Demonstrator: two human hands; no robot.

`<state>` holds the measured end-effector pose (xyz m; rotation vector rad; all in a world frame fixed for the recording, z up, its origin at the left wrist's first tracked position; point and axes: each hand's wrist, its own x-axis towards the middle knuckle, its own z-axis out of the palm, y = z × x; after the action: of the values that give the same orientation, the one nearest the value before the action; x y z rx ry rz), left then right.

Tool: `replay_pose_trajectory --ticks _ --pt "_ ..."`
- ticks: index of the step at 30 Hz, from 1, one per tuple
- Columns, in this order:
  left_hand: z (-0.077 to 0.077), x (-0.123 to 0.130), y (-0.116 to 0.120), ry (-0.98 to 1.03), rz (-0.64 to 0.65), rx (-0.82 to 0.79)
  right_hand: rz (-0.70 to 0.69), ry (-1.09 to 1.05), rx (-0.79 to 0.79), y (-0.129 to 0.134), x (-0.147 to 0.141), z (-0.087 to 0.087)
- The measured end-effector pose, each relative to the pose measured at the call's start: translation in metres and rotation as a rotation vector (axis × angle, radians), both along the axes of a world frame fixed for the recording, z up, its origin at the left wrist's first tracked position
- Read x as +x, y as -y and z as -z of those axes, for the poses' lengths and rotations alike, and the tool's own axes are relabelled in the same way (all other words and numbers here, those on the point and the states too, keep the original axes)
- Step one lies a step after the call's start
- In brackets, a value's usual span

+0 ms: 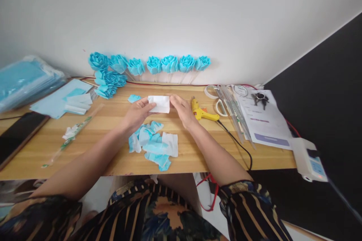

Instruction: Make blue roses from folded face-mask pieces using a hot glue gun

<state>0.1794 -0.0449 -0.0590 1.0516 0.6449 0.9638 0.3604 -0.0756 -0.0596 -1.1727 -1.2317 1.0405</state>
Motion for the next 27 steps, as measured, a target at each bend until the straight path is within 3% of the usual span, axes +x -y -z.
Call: replay_pose_trajectory --ticks 5,13,17,20,23,27 --pt "0.002 0.002 0.000 -0.029 -0.017 0.082 0.055 0.058 0.009 -0.001 -0.005 0.002" --pt "0.001 0.001 -0.002 -0.023 0.031 -0.026 0.072 0.119 0.061 0.000 -0.005 0.003" --pt "0.003 0.001 -0.003 -0.043 -0.014 -0.046 0.052 0.202 0.145 0.000 0.003 -0.007" --pt "0.004 0.000 -0.005 -0.003 -0.054 -0.058 0.093 0.381 0.296 0.000 0.016 -0.025" --pt "0.004 -0.001 -0.006 0.034 -0.077 -0.065 0.024 0.711 0.494 0.002 0.029 -0.039" --pt "0.002 0.001 -0.003 0.051 -0.068 -0.077 -0.097 1.022 0.727 0.005 0.036 -0.036"
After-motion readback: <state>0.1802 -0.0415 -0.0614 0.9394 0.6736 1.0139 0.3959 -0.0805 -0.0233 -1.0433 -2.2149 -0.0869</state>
